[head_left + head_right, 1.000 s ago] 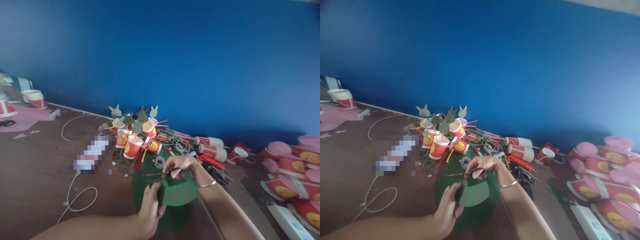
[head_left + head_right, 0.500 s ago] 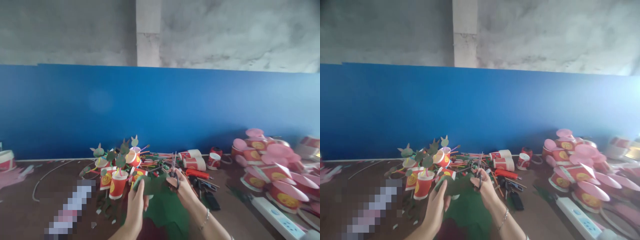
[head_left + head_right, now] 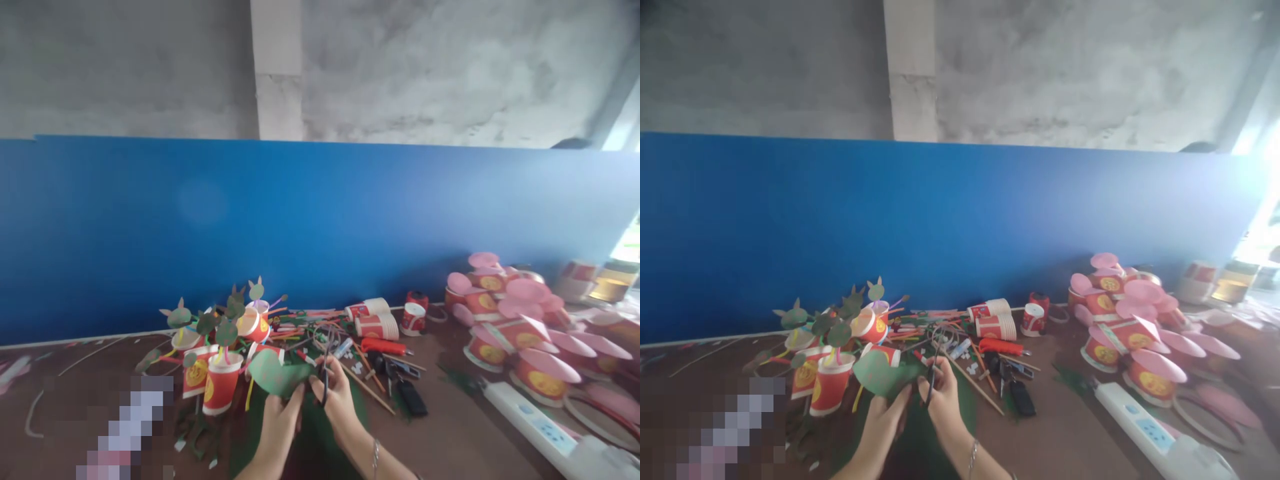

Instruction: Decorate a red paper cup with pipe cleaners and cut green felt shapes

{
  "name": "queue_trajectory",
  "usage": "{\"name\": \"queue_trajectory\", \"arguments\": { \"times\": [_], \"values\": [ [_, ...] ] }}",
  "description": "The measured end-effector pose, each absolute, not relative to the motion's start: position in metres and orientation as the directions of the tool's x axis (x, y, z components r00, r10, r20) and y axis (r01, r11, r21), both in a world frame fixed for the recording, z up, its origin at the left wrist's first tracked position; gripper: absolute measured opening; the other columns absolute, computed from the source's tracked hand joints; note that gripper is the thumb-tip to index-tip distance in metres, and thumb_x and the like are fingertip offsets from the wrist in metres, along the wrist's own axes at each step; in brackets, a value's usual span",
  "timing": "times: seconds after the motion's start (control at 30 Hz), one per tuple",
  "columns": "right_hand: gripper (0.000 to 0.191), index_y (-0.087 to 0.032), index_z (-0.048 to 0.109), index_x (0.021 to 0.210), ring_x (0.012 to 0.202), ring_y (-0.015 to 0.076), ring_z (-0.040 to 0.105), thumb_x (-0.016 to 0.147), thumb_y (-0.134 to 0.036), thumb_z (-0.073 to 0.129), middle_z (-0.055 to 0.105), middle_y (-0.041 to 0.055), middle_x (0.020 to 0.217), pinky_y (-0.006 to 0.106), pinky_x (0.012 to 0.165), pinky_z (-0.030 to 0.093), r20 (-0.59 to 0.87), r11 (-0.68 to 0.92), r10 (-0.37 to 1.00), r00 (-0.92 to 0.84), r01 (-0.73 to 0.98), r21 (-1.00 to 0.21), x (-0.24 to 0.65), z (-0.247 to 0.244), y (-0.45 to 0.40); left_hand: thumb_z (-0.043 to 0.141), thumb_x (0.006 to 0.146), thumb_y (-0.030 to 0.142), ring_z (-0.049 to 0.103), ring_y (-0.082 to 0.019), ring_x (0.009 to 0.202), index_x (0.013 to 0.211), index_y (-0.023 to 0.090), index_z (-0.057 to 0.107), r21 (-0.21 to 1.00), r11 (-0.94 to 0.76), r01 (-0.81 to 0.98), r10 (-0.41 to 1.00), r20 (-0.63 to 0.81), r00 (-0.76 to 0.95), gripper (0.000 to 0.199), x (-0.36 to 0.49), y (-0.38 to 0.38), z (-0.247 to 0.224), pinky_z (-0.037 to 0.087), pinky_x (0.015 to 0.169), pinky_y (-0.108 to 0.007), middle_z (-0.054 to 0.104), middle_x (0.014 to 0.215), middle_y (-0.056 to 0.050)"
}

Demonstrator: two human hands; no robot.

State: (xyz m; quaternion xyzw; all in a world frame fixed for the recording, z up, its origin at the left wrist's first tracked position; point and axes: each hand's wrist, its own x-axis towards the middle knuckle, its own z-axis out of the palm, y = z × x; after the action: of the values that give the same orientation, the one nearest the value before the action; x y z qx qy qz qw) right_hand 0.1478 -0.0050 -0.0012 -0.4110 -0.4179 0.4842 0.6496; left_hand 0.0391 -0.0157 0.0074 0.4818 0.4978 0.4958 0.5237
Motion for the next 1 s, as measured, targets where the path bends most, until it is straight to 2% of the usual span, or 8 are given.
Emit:
{"name": "queue_trajectory", "arguments": {
  "times": [0.07,0.13,0.2,0.4,0.63,0.77,0.87,1.0],
  "values": [
    [0.035,-0.023,0.047,0.083,0.043,0.007,0.034,0.062,-0.034,0.072,0.046,-0.008,0.057,0.019,0.041,0.03,0.129,0.17,0.979,0.155,-0.292,-0.941,0.143,0.0,-0.008,0.068,0.06,0.052,0.034,-0.008,0.032,0.042,0.015,0.049,0.991,0.091,-0.098,0.995,-0.095,-0.039,0.045,0.036,-0.019,0.01,0.021,0.036,-0.02,0.038,0.033,0.004],
    [0.033,-0.023,0.047,0.085,0.044,0.0067,0.033,0.063,-0.031,0.071,0.043,-0.0091,0.056,0.019,0.042,0.03,0.133,0.17,0.981,0.143,-0.295,-0.94,0.139,0.004,-0.011,0.072,0.057,0.049,0.038,-0.008,0.038,0.059,0.015,0.055,0.952,0.121,-0.282,0.98,-0.16,-0.12,0.038,0.038,-0.022,0.012,0.026,0.038,-0.019,0.044,0.043,0.005],
    [0.033,-0.022,0.047,0.085,0.047,0.0074,0.036,0.064,-0.029,0.071,0.043,-0.0087,0.057,0.019,0.045,0.032,0.159,0.2,0.974,0.162,-0.287,-0.937,0.138,0.008,-0.014,0.074,0.057,0.047,0.036,-0.006,0.04,0.063,0.015,0.051,0.92,0.105,-0.378,0.98,-0.161,-0.118,0.039,0.044,-0.024,0.013,0.026,0.039,-0.018,0.042,0.046,0.007],
    [0.036,-0.022,0.048,0.083,0.051,0.009,0.039,0.063,-0.036,0.074,0.045,-0.0066,0.061,0.02,0.047,0.035,0.159,0.192,0.977,0.143,-0.254,-0.948,0.146,0.009,-0.019,0.07,0.062,0.051,0.027,-0.004,0.036,0.057,0.017,0.043,0.931,0.021,-0.364,0.994,-0.059,-0.092,0.044,0.046,-0.016,0.004,0.018,0.036,-0.018,0.032,0.04,0.01],
    [0.031,-0.022,0.05,0.086,0.064,0.0139,0.051,0.077,-0.049,0.06,0.053,-0.0013,0.073,0.022,0.052,0.043,0.116,0.085,0.98,-0.161,-0.185,-0.979,0.143,0.001,-0.028,0.059,0.071,0.057,0.038,-0.008,0.036,0.047,0.017,0.045,0.938,0.053,-0.341,0.989,-0.096,-0.112,0.049,0.036,-0.007,0.006,0.032,0.039,-0.021,0.038,0.038,0.005],
    [0.031,-0.021,0.053,0.088,0.07,0.0147,0.052,0.079,-0.05,0.058,0.054,0.0008,0.08,0.022,0.054,0.045,0.154,0.113,0.955,-0.252,-0.168,-0.979,0.14,0.007,-0.033,0.065,0.069,0.052,0.058,-0.015,0.054,0.07,0.015,0.061,0.927,0.054,-0.37,0.982,-0.116,-0.148,0.037,0.037,-0.008,0.01,0.045,0.051,-0.024,0.06,0.057,-0.001],
    [0.033,-0.02,0.055,0.086,0.066,0.0138,0.05,0.077,-0.052,0.058,0.053,0.0003,0.076,0.022,0.052,0.043,0.159,0.118,0.948,-0.275,-0.16,-0.98,0.139,0.011,-0.035,0.065,0.07,0.05,0.063,-0.02,0.067,0.079,0.014,0.063,0.934,0.04,-0.354,0.988,-0.09,-0.127,0.037,0.038,-0.009,0.01,0.049,0.061,-0.027,0.067,0.072,-0.007],
    [0.034,-0.019,0.053,0.082,0.058,0.0116,0.049,0.078,-0.052,0.058,0.052,-0.0013,0.068,0.021,0.05,0.04,0.162,0.131,0.954,-0.252,-0.136,-0.982,0.14,0.013,-0.034,0.061,0.074,0.049,0.059,-0.016,0.055,0.073,0.014,0.063,0.96,-0.008,-0.279,0.99,-0.031,-0.136,0.035,0.037,-0.011,0.008,0.046,0.054,-0.025,0.062,0.059,-0.002]
  ]
}}
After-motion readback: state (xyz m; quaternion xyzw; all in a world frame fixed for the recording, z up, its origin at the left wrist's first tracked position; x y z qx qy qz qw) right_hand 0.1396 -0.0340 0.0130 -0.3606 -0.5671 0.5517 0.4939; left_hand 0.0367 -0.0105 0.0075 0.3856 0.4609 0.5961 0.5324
